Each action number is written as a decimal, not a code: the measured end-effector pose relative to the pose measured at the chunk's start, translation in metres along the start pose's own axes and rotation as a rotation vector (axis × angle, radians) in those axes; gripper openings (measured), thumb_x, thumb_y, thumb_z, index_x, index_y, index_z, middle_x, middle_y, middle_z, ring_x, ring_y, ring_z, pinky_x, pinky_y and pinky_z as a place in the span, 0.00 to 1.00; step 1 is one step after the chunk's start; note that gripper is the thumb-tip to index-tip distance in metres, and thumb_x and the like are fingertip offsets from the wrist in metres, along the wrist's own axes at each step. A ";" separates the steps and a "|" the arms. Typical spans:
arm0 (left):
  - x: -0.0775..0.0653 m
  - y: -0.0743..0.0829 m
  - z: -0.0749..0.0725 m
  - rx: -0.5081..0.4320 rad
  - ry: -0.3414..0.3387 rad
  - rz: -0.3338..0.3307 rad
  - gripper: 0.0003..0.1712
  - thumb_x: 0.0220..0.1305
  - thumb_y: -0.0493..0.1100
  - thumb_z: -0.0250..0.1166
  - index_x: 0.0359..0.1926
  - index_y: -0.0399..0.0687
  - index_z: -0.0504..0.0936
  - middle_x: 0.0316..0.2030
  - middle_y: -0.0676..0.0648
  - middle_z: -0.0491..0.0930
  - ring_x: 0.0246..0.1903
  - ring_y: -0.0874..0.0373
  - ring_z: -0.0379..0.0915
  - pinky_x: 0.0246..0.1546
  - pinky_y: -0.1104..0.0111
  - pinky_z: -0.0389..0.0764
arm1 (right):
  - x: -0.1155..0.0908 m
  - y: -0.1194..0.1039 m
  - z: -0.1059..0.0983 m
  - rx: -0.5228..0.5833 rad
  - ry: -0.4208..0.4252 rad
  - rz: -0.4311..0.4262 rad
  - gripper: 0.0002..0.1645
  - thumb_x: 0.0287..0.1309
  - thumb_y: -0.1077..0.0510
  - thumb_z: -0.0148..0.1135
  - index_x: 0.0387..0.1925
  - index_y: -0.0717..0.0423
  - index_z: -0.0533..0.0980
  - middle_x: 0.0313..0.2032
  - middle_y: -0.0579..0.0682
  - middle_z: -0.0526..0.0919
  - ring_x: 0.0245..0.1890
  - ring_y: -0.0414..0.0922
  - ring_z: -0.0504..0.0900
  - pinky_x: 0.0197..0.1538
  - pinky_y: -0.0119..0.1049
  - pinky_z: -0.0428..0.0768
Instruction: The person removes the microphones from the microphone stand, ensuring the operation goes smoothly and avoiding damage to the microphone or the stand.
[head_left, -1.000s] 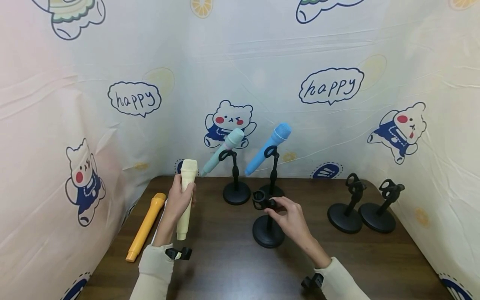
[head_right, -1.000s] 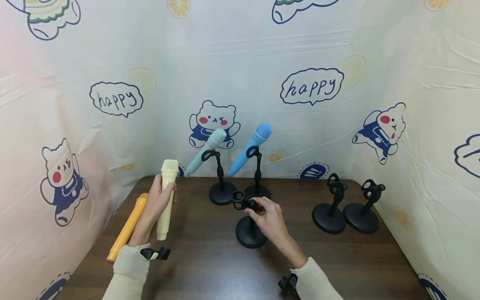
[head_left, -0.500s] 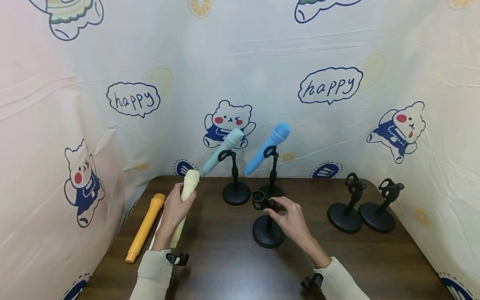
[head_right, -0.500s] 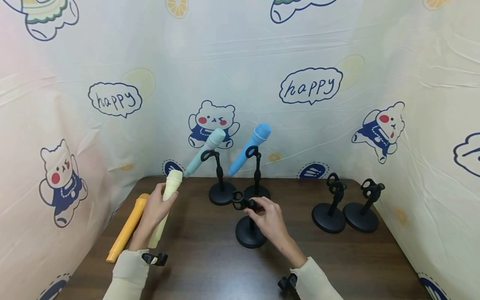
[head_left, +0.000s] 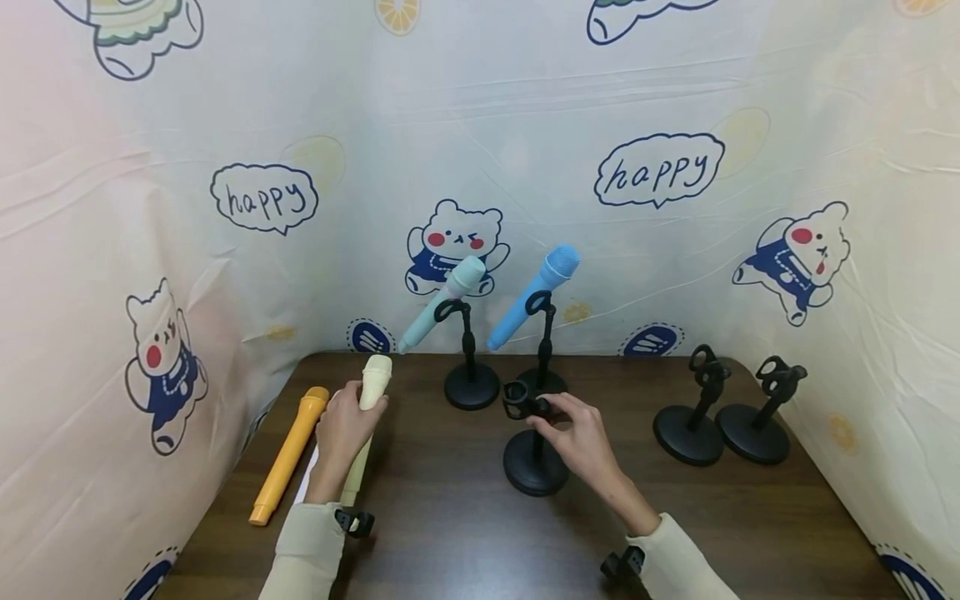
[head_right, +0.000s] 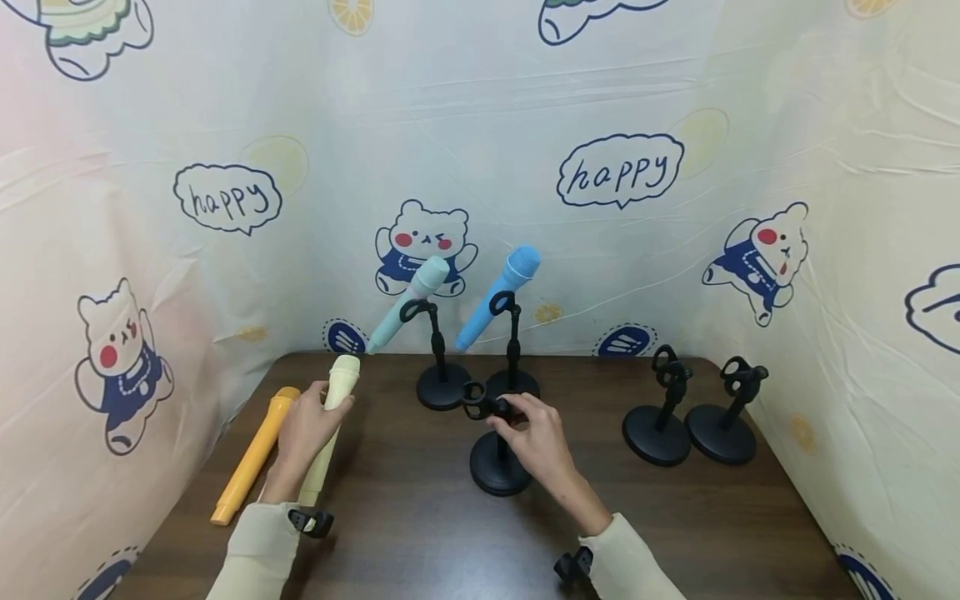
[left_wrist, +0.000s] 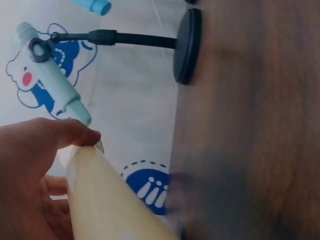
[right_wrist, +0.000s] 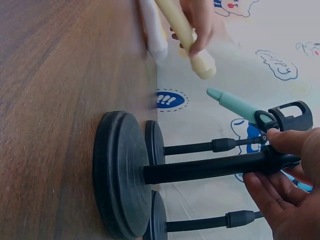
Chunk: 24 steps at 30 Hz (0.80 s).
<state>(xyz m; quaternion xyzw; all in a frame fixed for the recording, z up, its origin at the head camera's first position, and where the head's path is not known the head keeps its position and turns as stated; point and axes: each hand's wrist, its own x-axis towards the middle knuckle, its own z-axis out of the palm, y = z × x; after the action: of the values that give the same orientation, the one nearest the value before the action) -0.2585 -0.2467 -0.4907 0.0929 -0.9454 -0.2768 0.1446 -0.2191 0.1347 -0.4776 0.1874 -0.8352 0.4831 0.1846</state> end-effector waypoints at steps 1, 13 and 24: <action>0.000 -0.001 0.001 0.012 0.008 0.007 0.38 0.69 0.58 0.68 0.66 0.32 0.76 0.52 0.28 0.84 0.42 0.33 0.83 0.39 0.40 0.84 | 0.000 0.000 0.000 -0.002 -0.001 0.001 0.13 0.59 0.60 0.80 0.45 0.51 0.88 0.39 0.46 0.89 0.39 0.42 0.89 0.43 0.39 0.91; -0.003 -0.017 0.016 0.125 -0.021 0.029 0.31 0.63 0.54 0.74 0.51 0.28 0.82 0.36 0.29 0.86 0.30 0.34 0.82 0.28 0.41 0.80 | 0.001 0.000 0.000 0.005 0.000 0.002 0.13 0.59 0.60 0.80 0.45 0.51 0.88 0.38 0.46 0.89 0.39 0.42 0.89 0.43 0.36 0.91; -0.007 -0.021 0.023 0.192 0.001 0.043 0.25 0.60 0.50 0.76 0.40 0.28 0.81 0.30 0.28 0.84 0.29 0.31 0.81 0.27 0.39 0.80 | 0.000 -0.001 0.000 -0.007 0.001 0.009 0.13 0.59 0.59 0.80 0.45 0.51 0.88 0.39 0.46 0.89 0.39 0.42 0.89 0.43 0.35 0.90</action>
<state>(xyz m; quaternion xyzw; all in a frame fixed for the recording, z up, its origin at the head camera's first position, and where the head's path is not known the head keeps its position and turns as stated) -0.2569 -0.2506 -0.5218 0.0859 -0.9693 -0.1818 0.1414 -0.2192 0.1341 -0.4772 0.1828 -0.8375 0.4812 0.1834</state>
